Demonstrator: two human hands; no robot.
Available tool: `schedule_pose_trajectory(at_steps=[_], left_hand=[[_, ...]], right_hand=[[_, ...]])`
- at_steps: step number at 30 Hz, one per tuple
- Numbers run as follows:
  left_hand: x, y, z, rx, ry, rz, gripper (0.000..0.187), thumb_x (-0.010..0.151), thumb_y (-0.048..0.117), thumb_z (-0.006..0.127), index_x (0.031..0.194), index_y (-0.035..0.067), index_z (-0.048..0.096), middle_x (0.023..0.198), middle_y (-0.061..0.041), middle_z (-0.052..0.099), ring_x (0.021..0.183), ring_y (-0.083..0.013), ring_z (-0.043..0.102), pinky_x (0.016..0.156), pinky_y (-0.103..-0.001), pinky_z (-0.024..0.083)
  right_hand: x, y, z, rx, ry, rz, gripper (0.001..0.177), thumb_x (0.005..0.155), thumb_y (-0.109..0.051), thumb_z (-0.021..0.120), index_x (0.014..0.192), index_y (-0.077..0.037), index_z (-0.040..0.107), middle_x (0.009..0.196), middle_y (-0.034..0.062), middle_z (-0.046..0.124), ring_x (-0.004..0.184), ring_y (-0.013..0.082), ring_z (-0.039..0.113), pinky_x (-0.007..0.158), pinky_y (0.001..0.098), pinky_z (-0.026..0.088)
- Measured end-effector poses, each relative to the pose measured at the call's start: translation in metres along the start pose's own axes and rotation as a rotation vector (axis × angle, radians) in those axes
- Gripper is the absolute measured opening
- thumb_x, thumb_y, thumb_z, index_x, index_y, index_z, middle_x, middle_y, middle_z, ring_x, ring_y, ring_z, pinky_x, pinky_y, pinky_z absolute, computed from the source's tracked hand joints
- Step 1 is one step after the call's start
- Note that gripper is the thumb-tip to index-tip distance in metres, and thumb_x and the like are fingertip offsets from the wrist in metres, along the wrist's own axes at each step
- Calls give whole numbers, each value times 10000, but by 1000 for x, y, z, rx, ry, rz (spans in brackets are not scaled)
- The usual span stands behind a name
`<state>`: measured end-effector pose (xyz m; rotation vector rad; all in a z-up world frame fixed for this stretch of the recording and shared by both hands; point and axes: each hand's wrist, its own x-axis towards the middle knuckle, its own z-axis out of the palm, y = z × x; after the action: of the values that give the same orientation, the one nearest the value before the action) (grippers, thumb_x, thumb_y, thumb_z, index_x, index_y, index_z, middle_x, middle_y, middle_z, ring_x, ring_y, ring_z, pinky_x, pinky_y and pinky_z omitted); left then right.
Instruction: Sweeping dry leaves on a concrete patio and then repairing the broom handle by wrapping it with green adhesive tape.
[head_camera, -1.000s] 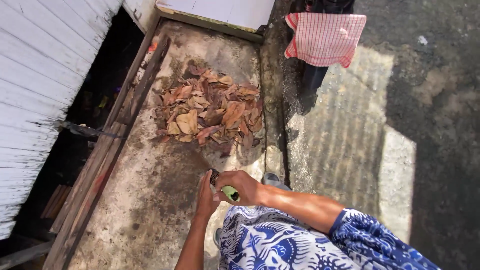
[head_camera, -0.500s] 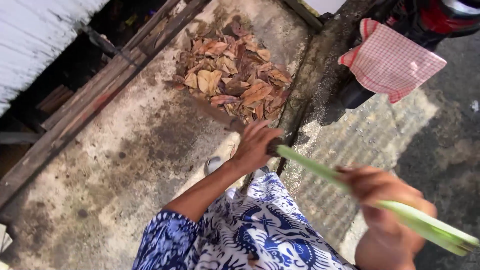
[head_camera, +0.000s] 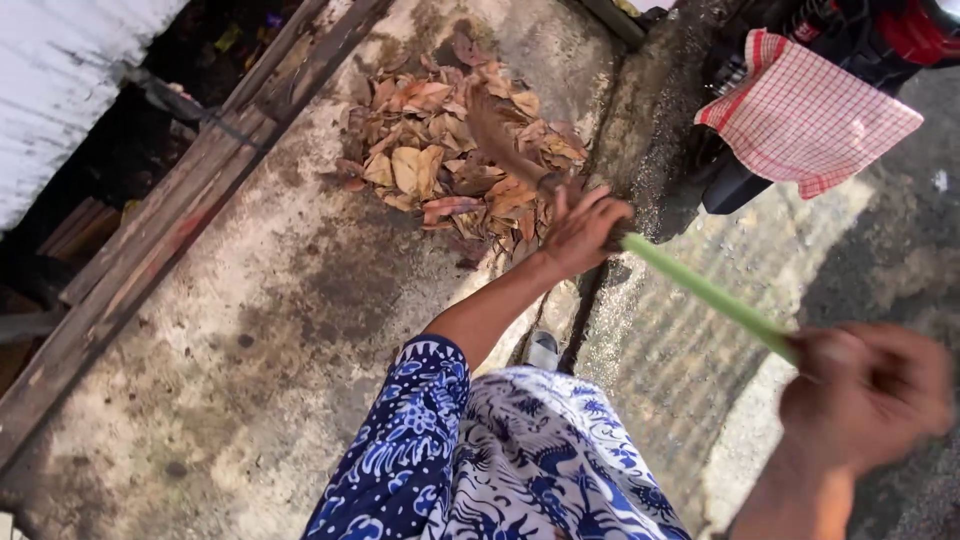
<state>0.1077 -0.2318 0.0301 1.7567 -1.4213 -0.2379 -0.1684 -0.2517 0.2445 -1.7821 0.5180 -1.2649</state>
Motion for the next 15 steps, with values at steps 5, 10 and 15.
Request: schedule_pose_trajectory(at_steps=[5,10,15], left_hand=[[-108,-100,34,-137,-165,-247,570,791,247,884,1242,205,539,1260,-8,635,1269,-271,567,1125,-568,378],[-141,-40,-19,-52,-73,-319,613,732,215,898,1251,143,580,1284,-67,624,1309,-371,488,1061,-563,395],[-56,45,-54,-64,-11,-6,238,977,163,628,1213,180,605,1324,-60,613,1370,-395,423,1064,-696,311]], right_hand=[[-14,48,70,156,-71,327,100,1138,17,683,1072,47,613,848,138,672,734,184,685,678,276,565],[-26,-5,57,104,-62,450,105,1085,14,664,1017,29,585,811,156,688,657,200,660,503,268,479],[-29,-34,-76,145,36,192,172,1016,-14,699,954,-8,538,639,112,518,531,177,518,455,285,371]])
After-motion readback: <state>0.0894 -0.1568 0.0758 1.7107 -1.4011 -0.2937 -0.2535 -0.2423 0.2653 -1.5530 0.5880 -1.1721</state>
